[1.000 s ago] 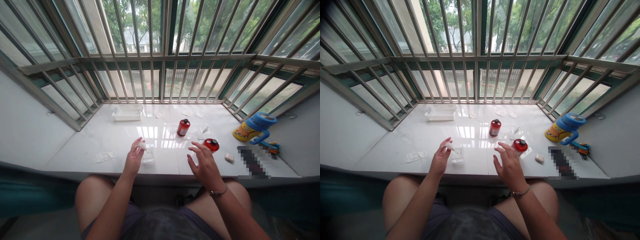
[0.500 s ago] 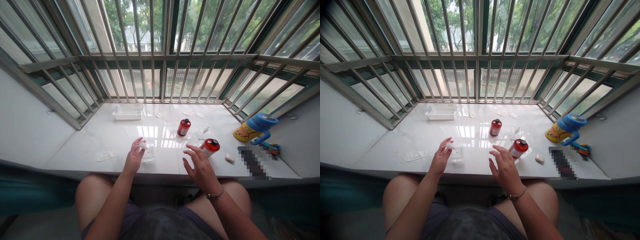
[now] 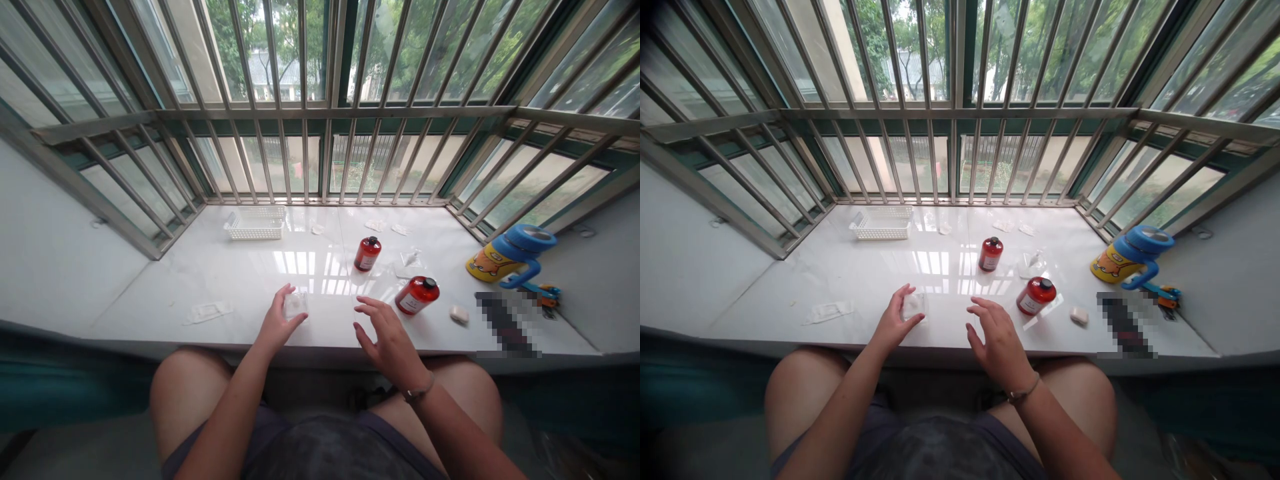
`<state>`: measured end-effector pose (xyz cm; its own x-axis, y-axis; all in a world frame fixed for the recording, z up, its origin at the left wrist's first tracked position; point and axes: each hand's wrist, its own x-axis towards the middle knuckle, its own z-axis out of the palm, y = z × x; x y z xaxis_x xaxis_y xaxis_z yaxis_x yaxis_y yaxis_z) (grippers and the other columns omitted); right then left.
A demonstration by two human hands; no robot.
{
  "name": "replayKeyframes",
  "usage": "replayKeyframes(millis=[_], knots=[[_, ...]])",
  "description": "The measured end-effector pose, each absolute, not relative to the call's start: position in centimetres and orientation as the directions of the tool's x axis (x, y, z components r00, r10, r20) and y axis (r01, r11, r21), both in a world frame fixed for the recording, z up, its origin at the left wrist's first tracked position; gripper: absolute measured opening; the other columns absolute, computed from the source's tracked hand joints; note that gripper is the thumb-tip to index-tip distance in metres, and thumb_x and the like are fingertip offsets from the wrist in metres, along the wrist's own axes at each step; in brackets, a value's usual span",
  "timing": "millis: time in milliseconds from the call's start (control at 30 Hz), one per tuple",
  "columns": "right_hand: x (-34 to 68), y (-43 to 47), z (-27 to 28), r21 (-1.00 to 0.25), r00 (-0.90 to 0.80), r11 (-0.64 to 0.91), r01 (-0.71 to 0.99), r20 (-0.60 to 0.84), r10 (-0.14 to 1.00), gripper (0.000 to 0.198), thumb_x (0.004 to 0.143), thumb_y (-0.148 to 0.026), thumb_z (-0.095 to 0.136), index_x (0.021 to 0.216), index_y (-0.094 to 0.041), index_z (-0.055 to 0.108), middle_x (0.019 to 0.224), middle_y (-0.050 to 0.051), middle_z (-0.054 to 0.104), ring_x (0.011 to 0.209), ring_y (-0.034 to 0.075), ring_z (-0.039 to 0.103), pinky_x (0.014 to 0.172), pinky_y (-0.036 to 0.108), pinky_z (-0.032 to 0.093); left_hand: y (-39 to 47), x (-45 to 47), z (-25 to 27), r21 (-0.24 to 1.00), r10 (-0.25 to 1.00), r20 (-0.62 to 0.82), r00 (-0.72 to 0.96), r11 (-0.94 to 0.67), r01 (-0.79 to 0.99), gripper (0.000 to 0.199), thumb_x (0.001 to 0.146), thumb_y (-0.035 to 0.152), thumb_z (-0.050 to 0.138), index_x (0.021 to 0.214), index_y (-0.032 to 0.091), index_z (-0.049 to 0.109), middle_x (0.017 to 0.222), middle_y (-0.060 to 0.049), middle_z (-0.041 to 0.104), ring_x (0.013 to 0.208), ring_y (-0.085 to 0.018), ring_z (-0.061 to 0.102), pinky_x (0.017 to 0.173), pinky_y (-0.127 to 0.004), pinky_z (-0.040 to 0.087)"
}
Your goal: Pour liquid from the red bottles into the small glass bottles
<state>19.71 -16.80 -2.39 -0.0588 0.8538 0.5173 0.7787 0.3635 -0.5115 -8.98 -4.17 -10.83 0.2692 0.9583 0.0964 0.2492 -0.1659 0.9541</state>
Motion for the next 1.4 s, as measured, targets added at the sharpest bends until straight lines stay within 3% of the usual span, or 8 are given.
replayKeyframes(millis=[100,233,400,767,1033,1133,1300,1400], knots=[[18.6,-16.6,-2.6,-0.634,-0.02,0.334,0.697,0.449,0.893,0.032,0.102,-0.023,0.061,0.133,-0.029,0.059,0.14,0.011,0.068,0.134,0.031,0.064,0.112,0.054,0.056,-4.4,-8.1,-10.6,0.965,0.955,0.052,0.291,-0.124,0.233,0.093,0.082,0.044,0.09,0.16,0.03,0.04,0.154,-0.013,0.059,0.142,-0.032,0.061,0.124,-0.053,0.044],[17.1,-15.7,-3.3,-0.746,0.011,0.273,0.607,0.352,0.936,0.036,0.102,-0.028,0.062,0.138,-0.029,0.058,0.137,0.01,0.07,0.131,0.03,0.066,0.112,0.053,0.056,-5.7,-5.7,-9.9,0.963,0.935,0.026,0.354,-0.119,0.242,0.1,0.074,0.043,0.096,0.157,0.028,0.044,0.148,-0.012,0.063,0.138,-0.033,0.063,0.121,-0.051,0.047],[16.0,-14.2,-4.5,-0.83,-0.009,0.227,0.51,0.26,0.966,0.042,0.097,-0.027,0.067,0.138,-0.028,0.055,0.137,0.01,0.07,0.131,0.027,0.067,0.113,0.049,0.056,-7.5,-2.2,-10.0,0.952,0.898,0.059,0.436,-0.181,0.245,0.083,0.082,0.034,0.086,0.154,0.026,0.047,0.154,-0.013,0.06,0.141,-0.033,0.06,0.123,-0.052,0.045],[17.7,-16.2,-5.5,-0.826,0.105,0.136,0.547,0.229,0.968,0.049,0.096,-0.031,0.064,0.141,-0.026,0.047,0.112,0.007,0.072,0.107,0.026,0.073,0.1,0.051,0.062,-8.3,-0.8,-10.4,0.958,0.902,0.071,0.427,-0.18,0.222,0.088,0.077,0.033,0.092,0.153,0.026,0.049,0.145,-0.013,0.064,0.134,-0.034,0.065,0.119,-0.053,0.048],[16.4,-15.5,-6.8,-0.881,0.148,0.143,0.451,0.232,0.961,0.068,0.089,-0.023,0.064,0.15,-0.028,0.033,0.152,0.016,0.057,0.143,0.028,0.059,0.117,0.056,0.052,-8.2,-0.8,-10.7,0.951,0.893,0.094,0.441,-0.211,0.225,0.085,0.08,0.028,0.088,0.154,0.026,0.047,0.148,-0.013,0.062,0.137,-0.033,0.062,0.121,-0.053,0.046],[16.5,-15.5,-7.1,-0.914,0.11,0.125,0.387,0.18,0.977,0.079,0.088,-0.018,0.061,0.157,-0.027,0.024,0.146,0.014,0.064,0.142,0.026,0.061,0.122,0.057,0.047,-8.2,-0.8,-10.6,0.951,0.89,0.097,0.446,-0.215,0.222,0.087,0.078,0.03,0.09,0.154,0.025,0.048,0.148,-0.013,0.062,0.139,-0.033,0.061,0.122,-0.053,0.044],[17.1,-15.7,-7.9,-0.921,0.23,0.084,0.379,0.182,0.956,0.075,0.082,-0.016,0.058,0.151,-0.025,0.03,0.115,0.006,0.071,0.113,0.024,0.072,0.115,0.056,0.053,-8.2,-0.8,-10.5,0.954,0.897,0.086,0.435,-0.2,0.225,0.093,0.075,0.043,0.095,0.154,0.026,0.048,0.145,-0.013,0.064,0.136,-0.034,0.063,0.121,-0.053,0.045],[17.1,-15.9,-7.8,-0.925,0.219,0.103,0.367,0.194,0.956,0.076,0.081,-0.014,0.058,0.151,-0.027,0.029,0.128,0.01,0.07,0.125,0.026,0.069,0.116,0.057,0.051,-8.2,-0.8,-10.5,0.951,0.895,0.087,0.437,-0.206,0.232,0.093,0.075,0.043,0.095,0.153,0.026,0.048,0.145,-0.013,0.064,0.137,-0.034,0.062,0.121,-0.053,0.045]])
